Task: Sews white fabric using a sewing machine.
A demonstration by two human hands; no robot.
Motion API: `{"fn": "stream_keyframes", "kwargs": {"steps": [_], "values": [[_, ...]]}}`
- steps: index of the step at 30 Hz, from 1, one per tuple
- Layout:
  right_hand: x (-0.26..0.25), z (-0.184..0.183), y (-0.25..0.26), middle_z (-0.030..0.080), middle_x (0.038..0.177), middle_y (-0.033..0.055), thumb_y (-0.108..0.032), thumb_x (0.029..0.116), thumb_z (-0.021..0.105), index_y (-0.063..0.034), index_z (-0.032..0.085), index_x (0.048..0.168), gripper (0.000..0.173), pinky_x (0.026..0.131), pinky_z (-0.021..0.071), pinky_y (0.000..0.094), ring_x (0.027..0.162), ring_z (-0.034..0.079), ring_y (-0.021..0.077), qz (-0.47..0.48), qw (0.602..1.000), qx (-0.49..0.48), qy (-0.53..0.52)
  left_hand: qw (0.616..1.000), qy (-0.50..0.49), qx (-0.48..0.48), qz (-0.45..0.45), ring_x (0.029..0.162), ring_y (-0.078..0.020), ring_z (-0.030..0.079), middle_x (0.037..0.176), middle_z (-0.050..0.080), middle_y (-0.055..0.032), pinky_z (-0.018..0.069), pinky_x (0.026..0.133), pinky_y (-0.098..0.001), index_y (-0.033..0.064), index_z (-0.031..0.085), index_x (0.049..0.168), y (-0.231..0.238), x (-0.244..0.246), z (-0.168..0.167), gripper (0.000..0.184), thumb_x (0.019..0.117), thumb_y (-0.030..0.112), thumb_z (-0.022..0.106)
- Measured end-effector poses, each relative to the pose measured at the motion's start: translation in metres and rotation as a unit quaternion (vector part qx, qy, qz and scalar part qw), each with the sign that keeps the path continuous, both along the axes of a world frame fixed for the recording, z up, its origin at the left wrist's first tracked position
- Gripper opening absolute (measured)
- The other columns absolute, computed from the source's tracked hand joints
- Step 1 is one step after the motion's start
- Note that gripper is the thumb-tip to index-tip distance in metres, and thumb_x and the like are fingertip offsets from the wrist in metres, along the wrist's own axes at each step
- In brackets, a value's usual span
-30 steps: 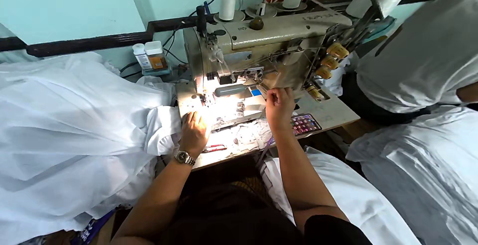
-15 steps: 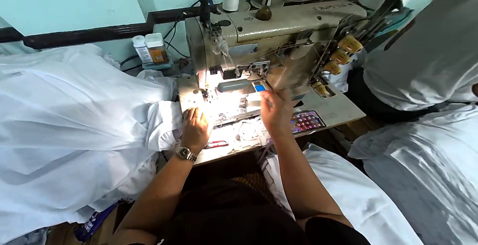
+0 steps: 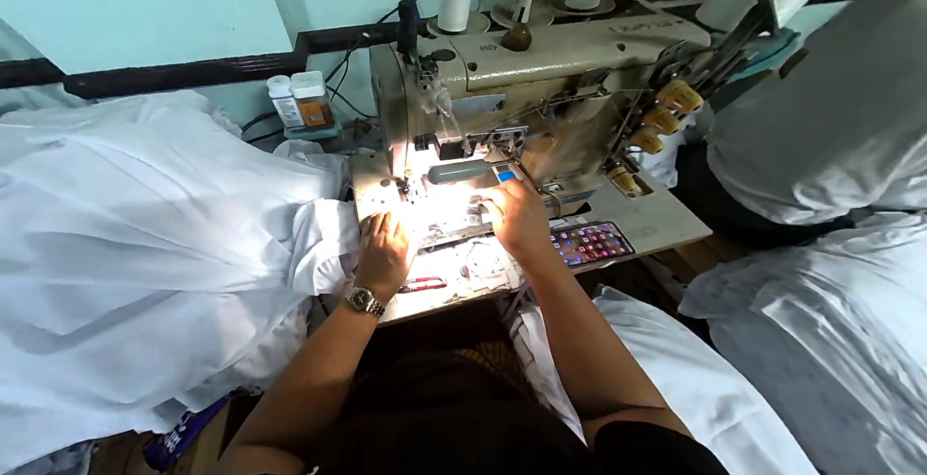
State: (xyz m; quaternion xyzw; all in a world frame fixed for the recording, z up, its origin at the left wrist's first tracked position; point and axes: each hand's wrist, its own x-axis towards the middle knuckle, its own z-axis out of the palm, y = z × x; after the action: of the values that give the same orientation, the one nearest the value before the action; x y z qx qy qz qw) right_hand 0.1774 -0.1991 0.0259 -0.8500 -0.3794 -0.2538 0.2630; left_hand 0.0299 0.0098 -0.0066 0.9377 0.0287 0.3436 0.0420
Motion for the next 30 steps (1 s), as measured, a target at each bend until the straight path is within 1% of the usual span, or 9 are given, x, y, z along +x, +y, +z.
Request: {"fn": "stream_keyframes", "kwargs": {"steps": [5,10,16,18,20,22,24,28,30], "values": [[-0.004,-0.001,-0.005,0.069,0.103,0.0149,-0.007,0.0977,0.063,-0.0036,0.075,0.105,0.015,0.090,0.0551,0.0487,0.103,0.066,0.0333,0.020,1.000,-0.006,0.007,1.000,-0.007,-0.005,-0.006,0.110,-0.0335,0.066,0.106,0.070,-0.0158,0.0481,0.104,-0.0498,0.0037,0.075,0.100,-0.002,-0.002,0.004,0.032,0.0977,0.034,0.063],[-0.006,-0.002,-0.007,0.071,0.116,0.0145,-0.004,0.0983,0.058,0.0001,0.072,0.102,0.015,0.105,0.0505,0.0484,0.120,0.064,0.0323,0.058,0.998,-0.030,0.000,1.000,0.000,-0.010,-0.014,0.107,-0.0328,0.065,0.100,0.070,-0.0148,0.0465,0.104,-0.0498,0.0051,0.075,0.096,-0.002,-0.003,0.006,0.032,0.0973,0.035,0.064],[0.002,0.004,-0.007,0.071,0.102,0.0159,0.000,0.0943,0.059,0.0003,0.071,0.101,0.014,0.096,0.0527,0.0500,0.106,0.067,0.0343,0.097,0.992,-0.069,-0.038,1.000,-0.016,-0.006,-0.021,0.103,-0.0327,0.066,0.097,0.070,-0.0146,0.0479,0.103,-0.0496,0.0041,0.075,0.094,-0.001,-0.003,0.005,0.029,0.0973,0.031,0.065],[0.001,0.013,-0.010,0.071,0.100,0.0141,-0.003,0.0956,0.059,-0.0006,0.071,0.105,0.015,0.094,0.0530,0.0502,0.102,0.067,0.0321,0.116,0.991,-0.053,0.034,0.999,-0.022,-0.006,-0.022,0.102,-0.0327,0.066,0.096,0.070,-0.0142,0.0482,0.102,-0.0496,0.0044,0.074,0.094,-0.001,-0.003,0.005,0.027,0.0968,0.030,0.065],[0.001,0.024,-0.014,0.070,0.094,0.0100,-0.005,0.0925,0.062,-0.0033,0.069,0.104,0.013,0.089,0.0542,0.0478,0.095,0.067,0.0267,0.131,0.983,-0.023,0.124,1.000,-0.022,-0.008,-0.020,0.103,-0.0331,0.066,0.098,0.070,-0.0152,0.0480,0.102,-0.0499,0.0041,0.075,0.094,-0.002,-0.003,0.005,0.028,0.0971,0.030,0.065],[0.002,0.031,-0.019,0.070,0.095,0.0087,-0.003,0.0888,0.065,-0.0037,0.068,0.102,0.013,0.087,0.0559,0.0441,0.094,0.067,0.0221,0.149,0.968,0.008,0.202,1.000,-0.020,-0.009,-0.019,0.103,-0.0337,0.067,0.097,0.070,-0.0156,0.0479,0.102,-0.0505,0.0037,0.075,0.094,-0.002,-0.003,0.005,0.028,0.0967,0.030,0.065],[0.006,0.031,-0.022,0.070,0.094,0.0071,-0.003,0.0867,0.066,-0.0043,0.066,0.102,0.015,0.084,0.0574,0.0402,0.091,0.068,0.0173,0.159,0.957,0.034,0.242,1.000,-0.020,-0.009,-0.020,0.101,-0.0332,0.066,0.095,0.069,-0.0145,0.0476,0.102,-0.0500,0.0039,0.074,0.094,-0.002,-0.002,0.005,0.028,0.0971,0.030,0.065],[0.007,0.024,-0.016,0.066,0.093,0.0109,-0.001,0.0867,0.065,-0.0005,0.062,0.102,0.015,0.078,0.0582,0.0382,0.085,0.067,0.0183,0.161,0.961,0.092,0.206,0.999,-0.019,-0.014,-0.023,0.101,-0.0332,0.066,0.095,0.069,-0.0144,0.0476,0.102,-0.0503,0.0039,0.074,0.093,-0.001,-0.002,0.005,0.027,0.0971,0.029,0.064],[0.004,0.024,-0.011,0.065,0.094,0.0110,-0.003,0.0888,0.062,-0.0018,0.064,0.103,0.014,0.069,0.0571,0.0366,0.078,0.064,0.0176,0.139,0.971,0.080,0.179,0.999,-0.017,-0.016,-0.022,0.102,-0.0333,0.067,0.096,0.070,-0.0146,0.0478,0.102,-0.0508,0.0039,0.074,0.092,-0.001,-0.003,0.005,0.028,0.0971,0.029,0.064]]}}
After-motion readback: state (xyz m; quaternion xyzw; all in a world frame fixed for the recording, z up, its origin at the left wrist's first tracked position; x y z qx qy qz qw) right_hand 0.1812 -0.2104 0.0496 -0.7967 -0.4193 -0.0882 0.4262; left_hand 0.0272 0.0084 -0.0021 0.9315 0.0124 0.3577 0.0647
